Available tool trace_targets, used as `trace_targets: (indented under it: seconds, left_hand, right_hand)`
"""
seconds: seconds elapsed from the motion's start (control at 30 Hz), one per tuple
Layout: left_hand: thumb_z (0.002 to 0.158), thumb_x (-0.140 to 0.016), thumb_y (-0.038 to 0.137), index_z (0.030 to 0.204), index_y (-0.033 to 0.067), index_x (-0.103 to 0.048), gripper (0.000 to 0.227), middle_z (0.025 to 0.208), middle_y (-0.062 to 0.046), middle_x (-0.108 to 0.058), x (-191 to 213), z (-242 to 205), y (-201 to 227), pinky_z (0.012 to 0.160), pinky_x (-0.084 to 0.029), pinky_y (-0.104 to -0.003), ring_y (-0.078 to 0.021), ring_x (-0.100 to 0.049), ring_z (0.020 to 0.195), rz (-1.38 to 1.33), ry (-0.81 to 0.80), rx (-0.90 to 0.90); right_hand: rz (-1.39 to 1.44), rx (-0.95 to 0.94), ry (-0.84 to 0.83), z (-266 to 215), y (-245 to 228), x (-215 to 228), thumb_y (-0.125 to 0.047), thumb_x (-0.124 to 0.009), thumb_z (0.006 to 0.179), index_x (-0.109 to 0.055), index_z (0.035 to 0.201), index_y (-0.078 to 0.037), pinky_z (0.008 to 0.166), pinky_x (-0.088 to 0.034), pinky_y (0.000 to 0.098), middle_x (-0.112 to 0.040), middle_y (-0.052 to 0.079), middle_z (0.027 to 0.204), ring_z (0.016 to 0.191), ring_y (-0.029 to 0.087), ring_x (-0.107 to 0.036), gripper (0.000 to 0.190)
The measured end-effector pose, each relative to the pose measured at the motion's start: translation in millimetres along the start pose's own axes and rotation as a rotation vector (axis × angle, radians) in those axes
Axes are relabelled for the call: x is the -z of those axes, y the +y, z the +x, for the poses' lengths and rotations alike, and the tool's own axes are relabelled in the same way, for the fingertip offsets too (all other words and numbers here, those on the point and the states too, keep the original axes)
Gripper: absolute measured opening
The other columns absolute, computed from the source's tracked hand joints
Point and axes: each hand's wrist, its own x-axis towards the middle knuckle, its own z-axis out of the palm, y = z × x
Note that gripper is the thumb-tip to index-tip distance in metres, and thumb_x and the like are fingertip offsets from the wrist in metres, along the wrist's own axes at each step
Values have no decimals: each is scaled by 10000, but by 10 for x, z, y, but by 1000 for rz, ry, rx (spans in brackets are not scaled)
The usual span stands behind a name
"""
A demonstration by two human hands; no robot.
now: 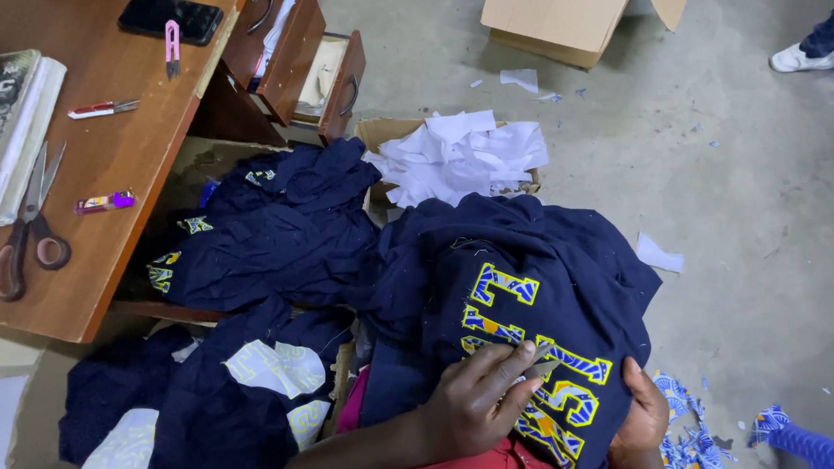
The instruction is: The person is manually removing the white stabilizer backing from the inside of an embroidered navy blue sweatshirt using their fingers.
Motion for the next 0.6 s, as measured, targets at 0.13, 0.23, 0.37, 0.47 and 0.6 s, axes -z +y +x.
trace_targets:
  seconds: [0.13, 0.23, 0.37, 0.47, 0.6]
  left_hand:
    - [1044, -710, 36, 1375, -81, -590, 371, 1192, -231, -704, -43, 23, -29, 864, -668, -416, -329, -753, 1018, -49, 62, 81]
    - [1027, -719, 30, 1327, -106, -619, 344, 1191, -233, -707, -43, 25, -23, 905, -658, -422, -335, -755, 1030, -37, 74, 102]
    - [992, -793, 14, 1317, -101, -637, 378, 1183, -217, -718, -91, 14, -44, 914, -668, -412, -321, -764, 1012, 22, 93, 57]
    - [1015, -783, 14, 1366, -90, -601, 409, 1160, -212, -706, -72, 12, -16, 885, -675, -405, -310, -770, 997, 43, 105, 27]
    - [1019, -769, -6, 1386, -99, -585, 420, 1149, -211, -704, -45, 34, 32, 875, -674, -408, -315, -764, 995, 35, 91, 37]
  right_hand:
    - [-176, -1, 361, 200, 77, -941, -355, -420, 1109, -422, 1571, 44, 1185, -348, 648, -501, 293, 1556, 1394, 505, -487, 611]
    - [-380, -85, 784, 278, 118, -1427, -407, -266, 1071, -408, 1578, -11, 1215, -342, 616, -485, 254, 1547, 1383, 472, -460, 659]
    - [-355, -208, 814, 308, 112, -1587, -512, -206, 1052, -377, 1610, -33, 1261, -293, 603, -449, 214, 1607, 1450, 445, -415, 755]
    - [13, -161, 2, 102, 53, -403, -446, -594, 1134, -480, 1523, 84, 1130, -399, 665, -571, 327, 1521, 1359, 532, -572, 667]
    - [69, -79, -140, 68, 65, -257, -352, -504, 1194, -397, 1565, 136, 1186, -318, 646, -481, 354, 1580, 1437, 530, -472, 622]
